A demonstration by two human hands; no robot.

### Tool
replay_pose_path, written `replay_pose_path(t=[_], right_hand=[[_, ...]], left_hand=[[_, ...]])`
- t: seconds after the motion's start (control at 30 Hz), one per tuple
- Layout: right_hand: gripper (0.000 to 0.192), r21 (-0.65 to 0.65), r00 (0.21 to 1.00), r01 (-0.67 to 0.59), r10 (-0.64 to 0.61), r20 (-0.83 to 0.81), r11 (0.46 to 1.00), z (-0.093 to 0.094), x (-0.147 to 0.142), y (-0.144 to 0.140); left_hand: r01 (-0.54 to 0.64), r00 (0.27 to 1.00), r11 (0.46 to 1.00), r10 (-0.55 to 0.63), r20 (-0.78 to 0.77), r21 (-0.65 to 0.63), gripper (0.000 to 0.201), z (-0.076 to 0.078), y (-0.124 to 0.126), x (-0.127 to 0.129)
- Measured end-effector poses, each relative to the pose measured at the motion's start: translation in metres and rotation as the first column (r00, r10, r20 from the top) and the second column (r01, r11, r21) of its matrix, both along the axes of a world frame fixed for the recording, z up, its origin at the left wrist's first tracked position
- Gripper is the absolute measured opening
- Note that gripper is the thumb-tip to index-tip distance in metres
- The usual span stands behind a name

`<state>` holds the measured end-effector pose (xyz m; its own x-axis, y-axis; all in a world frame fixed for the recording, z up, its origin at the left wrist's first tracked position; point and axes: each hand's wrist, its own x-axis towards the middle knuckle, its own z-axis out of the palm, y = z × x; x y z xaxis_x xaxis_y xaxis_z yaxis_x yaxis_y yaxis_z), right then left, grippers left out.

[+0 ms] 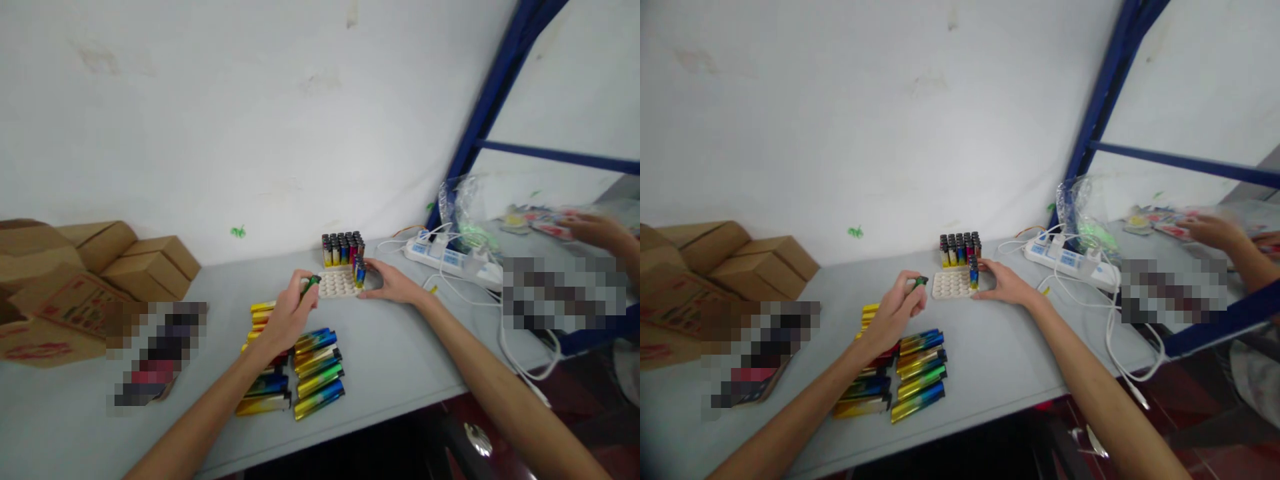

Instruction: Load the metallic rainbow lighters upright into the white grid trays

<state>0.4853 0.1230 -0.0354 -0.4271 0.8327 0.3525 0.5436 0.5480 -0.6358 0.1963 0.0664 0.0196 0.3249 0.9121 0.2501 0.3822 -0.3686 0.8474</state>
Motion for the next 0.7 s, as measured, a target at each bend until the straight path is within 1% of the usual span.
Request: replay_pose_path(t=[0.03,0.1,0.23,0.33,0.43,0.6,0.7], right_hand=[[0.086,0.003,1.000,-0.005,0.005,-0.011,1.000,0.000,0.000,0.000],[0.085,0.015,1.000,-0.006,0.007,-0.028,1.000,-0.001,-0.001,0.001],[0.088,0.038,1.000,-0.005,0.006,-0.023,0.999,0.000,-0.002,0.001],[0.086,0.052,1.000,-0.007,0.008,-0.021,0.999,0.000,-0.002,0.001],[0.084,0.050,0.999,-0.013,0.015,-0.029,0.999,0.001,-0.003,0.001],[0.090,0.053,1.000,-0.002,0.003,-0.025,0.999,-0.002,-0.002,0.004],[0.091,0.048,1.000,0.005,-0.004,-0.026,0.999,-0.003,-0.002,0.005]], left_hand=[[0.042,0.999,0.999,-0.042,0.033,-0.010,0.023,0.000,0.003,0.003],[0.098,0.992,0.995,-0.099,0.073,0.012,0.025,0.001,0.010,0.012],[0.087,0.989,0.988,-0.100,0.104,0.126,0.028,0.005,0.029,0.034],[0.121,0.987,0.985,-0.133,0.090,0.123,0.029,0.006,0.042,0.052],[0.135,0.986,0.986,-0.143,0.083,0.103,0.028,0.002,0.048,0.066],[0.093,0.995,0.991,-0.096,0.036,0.092,0.030,-0.007,0.051,0.075],[0.090,0.996,0.991,-0.091,0.001,0.098,0.031,-0.007,0.052,0.073]])
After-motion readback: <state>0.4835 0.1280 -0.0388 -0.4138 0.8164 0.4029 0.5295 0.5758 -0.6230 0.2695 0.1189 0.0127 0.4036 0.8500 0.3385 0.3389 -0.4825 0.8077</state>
